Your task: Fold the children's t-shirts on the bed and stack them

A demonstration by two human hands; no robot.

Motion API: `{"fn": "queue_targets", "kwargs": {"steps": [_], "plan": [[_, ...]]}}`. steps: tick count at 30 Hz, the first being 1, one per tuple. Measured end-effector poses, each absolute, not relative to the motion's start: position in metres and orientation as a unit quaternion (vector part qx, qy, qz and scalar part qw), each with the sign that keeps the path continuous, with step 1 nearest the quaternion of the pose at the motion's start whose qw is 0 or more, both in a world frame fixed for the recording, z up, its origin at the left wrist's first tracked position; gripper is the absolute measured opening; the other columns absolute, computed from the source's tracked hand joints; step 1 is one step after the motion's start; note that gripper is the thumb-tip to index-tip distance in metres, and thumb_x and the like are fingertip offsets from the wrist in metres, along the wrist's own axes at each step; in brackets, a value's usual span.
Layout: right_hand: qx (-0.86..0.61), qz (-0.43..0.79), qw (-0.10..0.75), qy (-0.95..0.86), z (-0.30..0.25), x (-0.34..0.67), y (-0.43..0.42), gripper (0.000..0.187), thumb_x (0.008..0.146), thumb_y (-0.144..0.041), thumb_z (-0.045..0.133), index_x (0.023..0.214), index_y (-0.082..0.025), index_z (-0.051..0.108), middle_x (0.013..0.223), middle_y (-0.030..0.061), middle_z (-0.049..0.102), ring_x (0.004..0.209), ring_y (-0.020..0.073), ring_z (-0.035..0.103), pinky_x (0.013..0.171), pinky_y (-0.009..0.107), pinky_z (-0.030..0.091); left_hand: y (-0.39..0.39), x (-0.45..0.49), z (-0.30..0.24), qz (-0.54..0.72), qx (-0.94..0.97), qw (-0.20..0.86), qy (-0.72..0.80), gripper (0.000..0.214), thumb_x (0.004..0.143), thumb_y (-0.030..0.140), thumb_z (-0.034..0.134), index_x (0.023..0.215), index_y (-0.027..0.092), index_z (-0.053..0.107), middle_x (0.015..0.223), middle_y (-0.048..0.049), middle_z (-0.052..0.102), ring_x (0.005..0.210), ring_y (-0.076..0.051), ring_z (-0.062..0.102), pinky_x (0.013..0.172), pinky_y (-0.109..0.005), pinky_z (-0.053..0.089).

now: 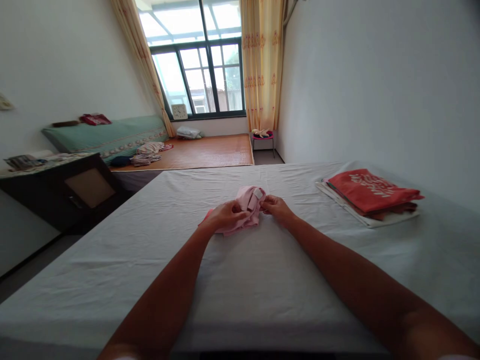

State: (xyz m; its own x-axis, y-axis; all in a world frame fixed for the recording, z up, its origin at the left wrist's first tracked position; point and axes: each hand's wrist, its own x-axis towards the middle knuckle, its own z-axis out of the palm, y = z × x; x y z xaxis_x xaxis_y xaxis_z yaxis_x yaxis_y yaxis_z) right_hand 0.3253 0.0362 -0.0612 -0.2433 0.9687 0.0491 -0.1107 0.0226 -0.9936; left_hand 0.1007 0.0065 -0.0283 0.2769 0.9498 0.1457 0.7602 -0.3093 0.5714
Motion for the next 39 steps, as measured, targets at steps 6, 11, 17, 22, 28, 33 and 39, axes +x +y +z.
{"fn": "queue_targets", "kwargs": {"steps": [6,11,17,22,28,33,39], "plan": [[-0.374,0.564,0.562,-0.476,-0.044,0.337,0.040,0.031,0.066,-0.044,0.068,0.083,-0.021,0.055,0.076,-0.0024,0.063,0.068,0.0116,0.057,0.064,0.024,0.048,0.003,0.098,-0.014,0.254,0.775,0.107,0.569,0.015,0.075,0.031,0.056,0.082,0.022,0.066,0.075,-0.0026,0.065,0.071,-0.019,0.058,0.061,-0.026,0.037],[-0.433,0.477,0.618,-0.450,-0.037,0.361,0.055,0.028,0.070,-0.045,0.058,0.085,-0.022,0.051,0.067,-0.0024,0.055,0.058,0.0119,0.050,0.051,0.023,0.044,0.014,0.067,-0.003,0.454,0.637,0.278,0.557,0.021,0.077,0.037,0.052,0.077,0.018,0.062,0.059,0.0024,0.053,0.054,-0.013,0.046,0.051,-0.023,0.032],[-0.484,0.441,0.579,-0.486,-0.049,0.379,0.066,0.029,0.067,-0.040,0.066,0.084,-0.021,0.053,0.073,0.0009,0.060,0.064,0.0138,0.054,0.055,0.024,0.046,0.024,0.037,-0.021,0.425,0.625,0.125,0.643,0.022,0.080,0.035,0.051,0.088,0.019,0.065,0.075,-0.0044,0.060,0.067,-0.019,0.055,0.064,-0.026,0.039],[-0.545,0.454,0.514,-0.482,-0.056,0.395,0.069,0.030,0.070,-0.035,0.069,0.091,-0.019,0.054,0.079,0.0031,0.065,0.062,0.0120,0.057,0.054,0.022,0.046,0.014,0.062,-0.022,0.319,0.701,0.051,0.636,0.021,0.082,0.040,0.053,0.089,0.025,0.065,0.081,-0.0061,0.063,0.078,-0.023,0.059,0.074,-0.030,0.039],[-0.500,0.471,0.369,-0.626,-0.055,0.406,0.060,0.049,0.058,-0.029,0.082,0.100,-0.017,0.060,0.076,0.0036,0.070,0.062,0.0157,0.061,0.053,0.023,0.046,-0.003,0.096,-0.025,0.283,0.717,0.187,0.609,0.024,0.054,0.037,0.077,0.058,0.025,0.057,0.069,-0.0036,0.064,0.081,-0.026,0.060,0.069,-0.029,0.039],[-0.477,0.523,0.430,-0.560,-0.042,0.407,0.059,0.045,0.064,-0.032,0.077,0.102,-0.016,0.061,0.058,-0.0026,0.062,0.046,0.0107,0.052,0.043,0.020,0.040,0.007,0.064,-0.015,0.301,0.664,0.176,0.661,0.013,0.061,0.026,0.065,0.054,0.021,0.054,0.054,-0.0009,0.055,0.060,-0.019,0.056,0.055,-0.025,0.037],[-0.415,0.503,0.596,-0.468,-0.012,0.434,0.059,0.052,0.070,-0.036,0.069,0.118,-0.023,0.054,0.061,-0.0066,0.059,0.049,0.0101,0.052,0.047,0.021,0.044,0.011,0.024,0.014,0.631,0.407,0.465,0.470,0.009,0.065,0.024,0.060,0.064,0.016,0.056,0.051,0.0037,0.052,0.042,-0.008,0.044,0.042,-0.019,0.038]]}}
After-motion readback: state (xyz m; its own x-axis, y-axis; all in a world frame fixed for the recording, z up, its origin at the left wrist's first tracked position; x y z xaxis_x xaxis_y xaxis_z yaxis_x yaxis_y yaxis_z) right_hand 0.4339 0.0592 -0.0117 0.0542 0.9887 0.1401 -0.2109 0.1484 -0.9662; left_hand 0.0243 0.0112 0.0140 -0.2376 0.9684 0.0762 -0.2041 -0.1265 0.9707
